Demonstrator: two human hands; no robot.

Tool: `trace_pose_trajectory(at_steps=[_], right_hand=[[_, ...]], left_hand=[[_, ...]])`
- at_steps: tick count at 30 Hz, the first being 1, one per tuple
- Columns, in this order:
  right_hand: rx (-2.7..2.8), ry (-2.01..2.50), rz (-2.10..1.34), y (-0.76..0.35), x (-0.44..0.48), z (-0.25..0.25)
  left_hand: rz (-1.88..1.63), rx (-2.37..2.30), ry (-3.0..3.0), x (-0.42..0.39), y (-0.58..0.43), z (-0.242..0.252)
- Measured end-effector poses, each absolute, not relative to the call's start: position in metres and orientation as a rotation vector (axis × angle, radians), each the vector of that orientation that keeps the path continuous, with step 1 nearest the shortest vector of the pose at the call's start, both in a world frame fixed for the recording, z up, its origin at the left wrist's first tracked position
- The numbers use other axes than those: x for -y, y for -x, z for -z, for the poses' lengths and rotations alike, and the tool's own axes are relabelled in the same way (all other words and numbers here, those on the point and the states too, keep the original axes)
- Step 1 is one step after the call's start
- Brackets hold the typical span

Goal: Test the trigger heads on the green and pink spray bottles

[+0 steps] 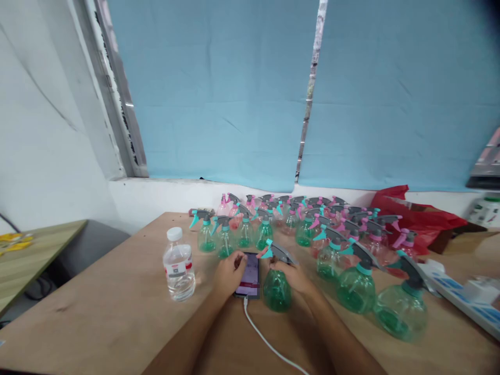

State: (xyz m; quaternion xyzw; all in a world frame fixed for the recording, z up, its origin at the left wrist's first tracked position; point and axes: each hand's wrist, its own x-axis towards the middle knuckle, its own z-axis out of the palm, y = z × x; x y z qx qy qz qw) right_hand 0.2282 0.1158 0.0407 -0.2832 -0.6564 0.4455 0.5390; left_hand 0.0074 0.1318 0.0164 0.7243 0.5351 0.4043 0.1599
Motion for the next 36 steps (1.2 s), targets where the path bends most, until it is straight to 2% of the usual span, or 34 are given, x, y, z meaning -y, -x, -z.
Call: trace_pose_trajectory(at_steps=[6, 16, 31, 36], right_hand=[[1.531, 0.723, -1.027, -0.228, -0.107, -0.049], [1.550, 0.766, -0.964, -0.234, -0.121, -0.029], [1.509, 0.702, -1.072, -0.232, -0.105, -0.045], [1.530, 0.710, -0.981, -0.231, -0.101, -0.043]], left_hand=[[-1.122, -1.539, -2.080, -0.131, -0.008, -0.017], [-1.104, -1.532, -2.094, -0.129, -0.008, -0.019], [-1.088, -1.515, -2.109, -0.129, -0.008, -0.018], [-1.105, -1.443, -2.145, -0.127, -0.009, -0.020]])
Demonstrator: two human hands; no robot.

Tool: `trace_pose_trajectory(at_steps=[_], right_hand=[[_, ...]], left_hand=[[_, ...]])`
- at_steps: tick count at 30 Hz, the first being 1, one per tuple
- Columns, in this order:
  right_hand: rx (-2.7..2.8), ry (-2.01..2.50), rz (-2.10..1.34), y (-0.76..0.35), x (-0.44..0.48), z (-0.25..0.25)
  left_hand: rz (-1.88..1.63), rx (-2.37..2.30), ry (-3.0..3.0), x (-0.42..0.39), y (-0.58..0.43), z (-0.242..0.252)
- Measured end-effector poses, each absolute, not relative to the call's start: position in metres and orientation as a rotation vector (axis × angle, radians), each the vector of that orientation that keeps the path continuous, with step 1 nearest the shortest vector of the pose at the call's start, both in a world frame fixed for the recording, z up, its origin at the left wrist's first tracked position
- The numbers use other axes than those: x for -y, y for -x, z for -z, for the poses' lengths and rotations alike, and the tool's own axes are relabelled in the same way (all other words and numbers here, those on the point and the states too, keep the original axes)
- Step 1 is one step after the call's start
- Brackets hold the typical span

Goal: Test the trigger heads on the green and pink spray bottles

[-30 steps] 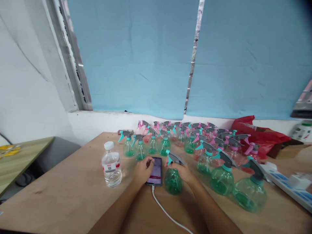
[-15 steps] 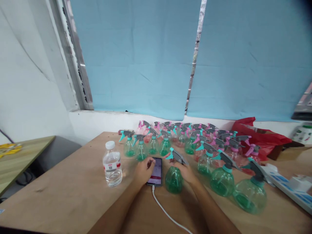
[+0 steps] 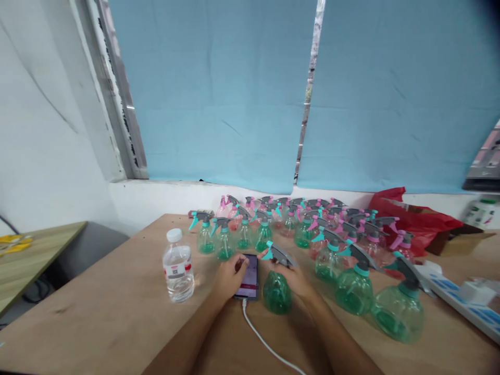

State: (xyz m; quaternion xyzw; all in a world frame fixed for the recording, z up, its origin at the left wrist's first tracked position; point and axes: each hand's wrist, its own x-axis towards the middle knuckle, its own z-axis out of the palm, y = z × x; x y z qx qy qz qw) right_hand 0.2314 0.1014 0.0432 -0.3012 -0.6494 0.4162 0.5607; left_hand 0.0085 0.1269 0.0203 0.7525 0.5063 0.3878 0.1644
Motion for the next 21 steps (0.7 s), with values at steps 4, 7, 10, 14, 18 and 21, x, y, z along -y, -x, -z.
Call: trace_pose_trajectory(at_steps=[4, 7, 10, 14, 18, 21], right_hand=[[1.464, 0.730, -0.859, -0.229, -0.105, -0.027], [1.509, 0.741, -0.769, -0.226, -0.109, -0.014], [1.591, 0.747, -0.719, -0.226, -0.114, -0.003], [1.527, 0.801, -0.715, -0.227, -0.118, 0.006], [1.493, 0.760, -0.679, -0.230, -0.115, 0.002], [1.470, 0.730, -0.687, -0.232, -0.113, -0.005]], left_hand=[[-1.107, -1.295, -2.234, -0.119, -0.011, -0.025], [-1.065, -1.147, -2.336, -0.112, -0.013, -0.028], [-1.024, -1.059, -2.367, -0.107, -0.017, -0.029], [-1.033, -0.927, -2.359, -0.101, -0.032, -0.028], [-1.045, -0.965, -2.384, -0.094, -0.056, -0.019], [-1.041, -0.993, -2.412, -0.092, -0.068, -0.013]])
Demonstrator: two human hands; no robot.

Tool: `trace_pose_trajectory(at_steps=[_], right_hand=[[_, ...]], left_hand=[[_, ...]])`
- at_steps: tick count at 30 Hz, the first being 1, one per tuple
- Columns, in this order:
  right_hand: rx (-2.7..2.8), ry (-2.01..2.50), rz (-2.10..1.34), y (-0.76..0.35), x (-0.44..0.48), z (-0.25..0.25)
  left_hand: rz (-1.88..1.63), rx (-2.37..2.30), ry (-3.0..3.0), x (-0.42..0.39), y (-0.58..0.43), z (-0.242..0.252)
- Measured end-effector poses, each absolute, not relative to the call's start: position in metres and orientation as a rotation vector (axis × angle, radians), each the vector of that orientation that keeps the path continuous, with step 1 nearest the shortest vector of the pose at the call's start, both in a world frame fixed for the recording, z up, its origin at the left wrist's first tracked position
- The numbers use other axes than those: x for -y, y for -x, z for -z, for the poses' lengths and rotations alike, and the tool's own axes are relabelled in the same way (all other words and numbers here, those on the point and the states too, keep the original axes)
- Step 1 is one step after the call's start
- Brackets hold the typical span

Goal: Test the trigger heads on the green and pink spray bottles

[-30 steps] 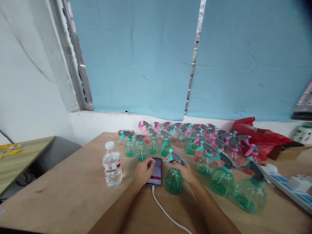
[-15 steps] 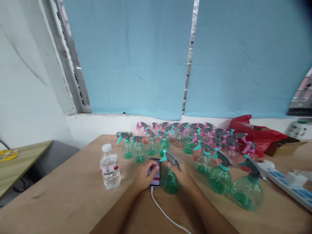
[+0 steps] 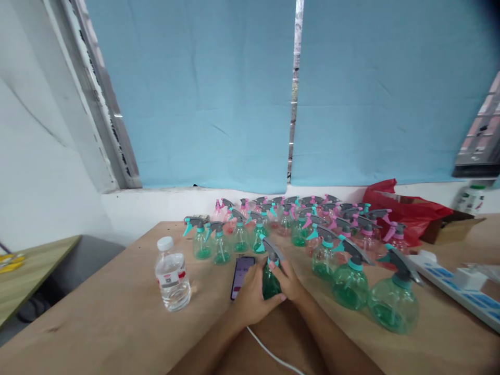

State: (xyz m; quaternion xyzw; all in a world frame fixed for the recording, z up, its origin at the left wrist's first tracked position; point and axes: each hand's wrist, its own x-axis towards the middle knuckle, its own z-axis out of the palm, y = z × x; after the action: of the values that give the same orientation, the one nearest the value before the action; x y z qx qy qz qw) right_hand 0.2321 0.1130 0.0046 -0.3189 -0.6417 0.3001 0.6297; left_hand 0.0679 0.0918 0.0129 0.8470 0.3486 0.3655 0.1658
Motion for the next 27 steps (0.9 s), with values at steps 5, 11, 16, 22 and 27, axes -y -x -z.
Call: trace_pose_trajectory(at_steps=[5, 11, 16, 22, 27], right_hand=[[1.404, 0.704, -0.797, -0.230, -0.110, -0.009], [1.431, 0.628, -0.723, -0.226, -0.100, -0.018], [1.283, 0.872, -0.502, -0.236, -0.121, -0.017], [0.951, 1.006, -0.455, -0.256, -0.155, 0.001], [0.951, 1.007, -0.443, -0.257, -0.161, 0.009]], left_hand=[[-1.003, -0.917, -2.461, -0.089, -0.069, -0.021], [-1.198, -1.138, -2.399, -0.096, -0.047, -0.038], [-1.454, -1.562, -2.042, -0.122, -0.003, -0.027], [-1.519, -1.791, -1.945, -0.137, 0.030, -0.005], [-1.501, -1.853, -1.951, -0.142, 0.034, -0.001]])
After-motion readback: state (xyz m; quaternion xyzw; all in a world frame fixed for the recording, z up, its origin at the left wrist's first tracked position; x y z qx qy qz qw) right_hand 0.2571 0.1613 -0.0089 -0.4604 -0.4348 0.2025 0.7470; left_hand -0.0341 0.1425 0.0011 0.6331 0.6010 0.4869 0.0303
